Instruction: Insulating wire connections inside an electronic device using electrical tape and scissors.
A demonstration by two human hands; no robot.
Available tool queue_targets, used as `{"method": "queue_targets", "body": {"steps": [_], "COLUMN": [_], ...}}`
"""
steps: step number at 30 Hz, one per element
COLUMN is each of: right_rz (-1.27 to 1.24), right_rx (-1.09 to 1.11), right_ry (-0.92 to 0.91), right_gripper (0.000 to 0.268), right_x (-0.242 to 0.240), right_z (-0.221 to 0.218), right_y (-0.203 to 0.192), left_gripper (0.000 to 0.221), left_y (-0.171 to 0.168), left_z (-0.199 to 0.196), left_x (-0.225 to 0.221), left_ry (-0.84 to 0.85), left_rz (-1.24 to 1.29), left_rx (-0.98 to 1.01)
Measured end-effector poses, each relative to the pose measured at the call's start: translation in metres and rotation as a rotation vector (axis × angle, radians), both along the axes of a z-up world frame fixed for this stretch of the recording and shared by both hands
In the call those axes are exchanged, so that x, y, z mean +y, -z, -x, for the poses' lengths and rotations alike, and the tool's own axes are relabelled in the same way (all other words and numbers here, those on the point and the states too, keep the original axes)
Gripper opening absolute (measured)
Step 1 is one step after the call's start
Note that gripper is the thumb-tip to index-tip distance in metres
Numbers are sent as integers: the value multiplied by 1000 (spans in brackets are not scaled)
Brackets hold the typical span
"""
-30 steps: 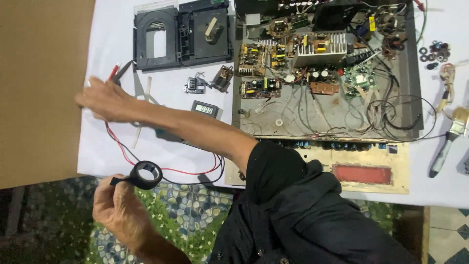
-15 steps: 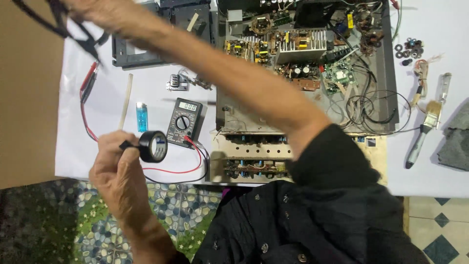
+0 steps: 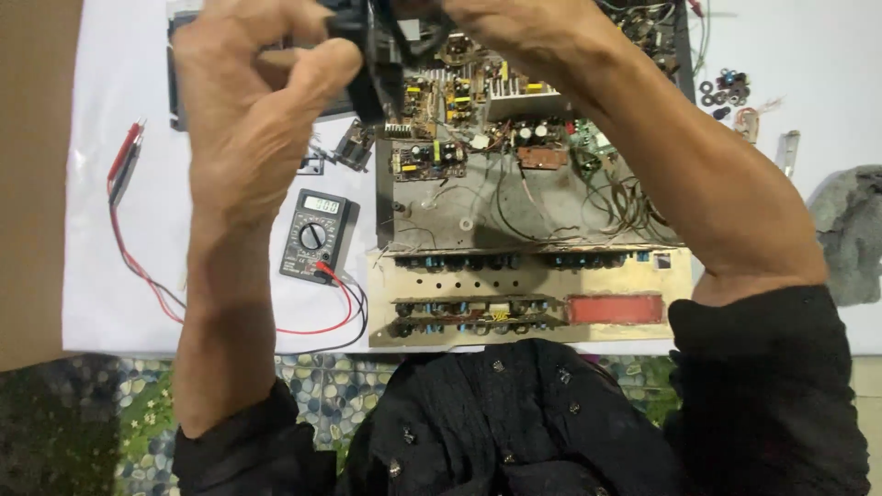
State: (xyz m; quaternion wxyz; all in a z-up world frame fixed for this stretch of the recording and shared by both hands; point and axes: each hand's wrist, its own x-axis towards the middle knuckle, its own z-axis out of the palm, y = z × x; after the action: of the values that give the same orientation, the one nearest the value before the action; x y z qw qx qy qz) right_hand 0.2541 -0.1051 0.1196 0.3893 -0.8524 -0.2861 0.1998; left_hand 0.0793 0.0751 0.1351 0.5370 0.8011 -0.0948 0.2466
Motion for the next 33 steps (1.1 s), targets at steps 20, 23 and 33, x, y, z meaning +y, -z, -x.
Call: {"method": "queue_targets", "body": {"steps": [20, 23, 33], "right_rz": [246, 76, 118], "right_rx": [-28, 86, 343], "right_ry": [352, -39, -306], "right_gripper": [38, 27, 69], "right_x": [-102, -115, -153], "right_z": [9, 1, -3], "right_y": [-38, -38, 23], "left_gripper": [9, 13, 8], "left_y": [-8, -21, 1], "left_z": [-82, -84, -97], "left_x": [-29, -46, -70], "left_ry": [471, 403, 561], "left_rz": [-144, -286, -428], "left_rx": [404, 499, 229]}}
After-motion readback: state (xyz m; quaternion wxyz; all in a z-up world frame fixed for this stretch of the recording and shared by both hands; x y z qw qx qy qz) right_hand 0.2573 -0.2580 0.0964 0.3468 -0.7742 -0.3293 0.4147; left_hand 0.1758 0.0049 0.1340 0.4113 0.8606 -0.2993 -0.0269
